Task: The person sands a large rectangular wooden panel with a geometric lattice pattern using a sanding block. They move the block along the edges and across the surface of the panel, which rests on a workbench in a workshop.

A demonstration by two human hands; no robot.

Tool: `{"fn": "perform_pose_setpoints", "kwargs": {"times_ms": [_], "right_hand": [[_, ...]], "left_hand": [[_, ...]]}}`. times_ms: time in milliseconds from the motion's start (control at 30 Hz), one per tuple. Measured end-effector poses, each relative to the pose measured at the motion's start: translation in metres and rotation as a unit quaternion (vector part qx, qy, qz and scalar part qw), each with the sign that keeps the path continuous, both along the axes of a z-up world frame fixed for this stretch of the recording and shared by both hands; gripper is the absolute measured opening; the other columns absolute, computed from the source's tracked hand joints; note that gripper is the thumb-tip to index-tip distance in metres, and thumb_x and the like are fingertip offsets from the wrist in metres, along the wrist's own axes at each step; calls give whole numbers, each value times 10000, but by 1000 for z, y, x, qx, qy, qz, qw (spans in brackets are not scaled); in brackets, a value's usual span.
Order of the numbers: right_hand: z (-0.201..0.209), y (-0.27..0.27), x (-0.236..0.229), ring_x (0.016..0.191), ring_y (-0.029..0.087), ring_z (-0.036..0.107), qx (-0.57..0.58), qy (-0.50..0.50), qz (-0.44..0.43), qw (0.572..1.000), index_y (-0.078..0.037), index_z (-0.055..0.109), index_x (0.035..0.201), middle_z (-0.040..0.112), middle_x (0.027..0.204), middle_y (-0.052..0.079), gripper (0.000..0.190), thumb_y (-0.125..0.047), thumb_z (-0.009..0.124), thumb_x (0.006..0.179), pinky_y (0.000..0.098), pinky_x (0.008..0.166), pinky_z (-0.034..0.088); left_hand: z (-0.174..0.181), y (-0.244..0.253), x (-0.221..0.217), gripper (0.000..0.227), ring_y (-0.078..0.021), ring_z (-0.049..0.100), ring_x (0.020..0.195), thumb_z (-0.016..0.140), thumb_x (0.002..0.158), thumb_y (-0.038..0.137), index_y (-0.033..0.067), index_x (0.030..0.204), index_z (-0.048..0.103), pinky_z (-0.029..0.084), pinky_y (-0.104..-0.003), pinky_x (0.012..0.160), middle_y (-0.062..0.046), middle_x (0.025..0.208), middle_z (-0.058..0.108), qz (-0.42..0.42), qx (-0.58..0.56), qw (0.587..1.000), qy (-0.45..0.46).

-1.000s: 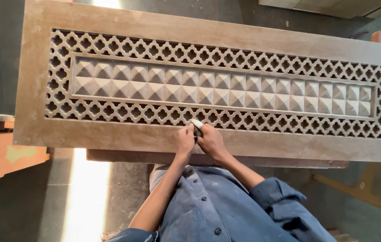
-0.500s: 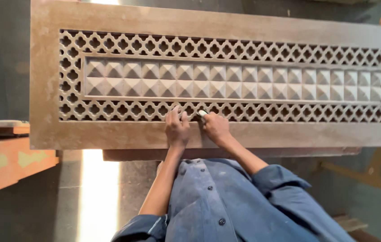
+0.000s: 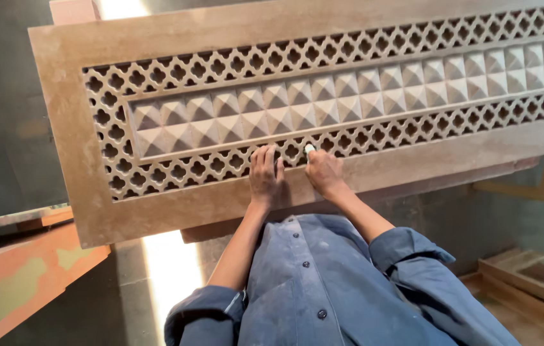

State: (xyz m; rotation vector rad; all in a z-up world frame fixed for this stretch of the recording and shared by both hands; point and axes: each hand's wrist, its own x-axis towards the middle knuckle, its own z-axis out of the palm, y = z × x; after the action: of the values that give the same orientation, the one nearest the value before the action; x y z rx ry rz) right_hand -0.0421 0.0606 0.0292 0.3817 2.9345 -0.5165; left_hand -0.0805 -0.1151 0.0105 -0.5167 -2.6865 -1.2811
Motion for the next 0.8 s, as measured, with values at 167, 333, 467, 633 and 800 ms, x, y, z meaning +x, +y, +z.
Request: {"fn": "perform_pose_setpoints", "kwargs": {"times_ms": [167,333,467,633,800], "right_hand": [[17,14,-5,874,413,697,-27,-196,-4,980,-79,752,917,723,926,216,220,-253,624,876,527,764,552],[36,44,22,828,397,695,-166,-193,-193,948,-146,775,1113,736,909,209,344,-295,659,826,487,730,540],[24,22,25,841,370,735,-216,-57,-229,948,-129,769,1151,749,925,204,392,-246,638,801,465,755,567],[25,-4,1,901,457,675,-56,-76,-165,982,-156,769,1090,719,935,237,299,-261,616,856,551,786,521],[12,-22,-9,909,474,682,-38,-68,-155,985,-73,724,972,709,906,273,231,-179,544,874,561,836,530]], "left_hand": [[-10,-8,5,418,-356,544,1261,663,942,133,-1,1328,576,449,-446,1107,-170,1282,602,-15,-21,1000,7],[-5,-1,4,445,-346,536,1263,674,926,153,9,1335,575,453,-448,1084,-160,1288,600,-7,-41,999,-1],[-8,-6,1,473,-337,520,1271,670,936,185,0,1359,566,454,-443,1082,-160,1312,585,-8,-60,998,-5],[-15,-2,3,492,-327,517,1272,674,929,219,8,1361,570,452,-437,1070,-139,1318,584,-9,-86,996,9],[-17,-3,3,501,-329,514,1277,673,939,217,3,1379,562,452,-432,1082,-154,1321,574,-16,-83,996,7]]}}
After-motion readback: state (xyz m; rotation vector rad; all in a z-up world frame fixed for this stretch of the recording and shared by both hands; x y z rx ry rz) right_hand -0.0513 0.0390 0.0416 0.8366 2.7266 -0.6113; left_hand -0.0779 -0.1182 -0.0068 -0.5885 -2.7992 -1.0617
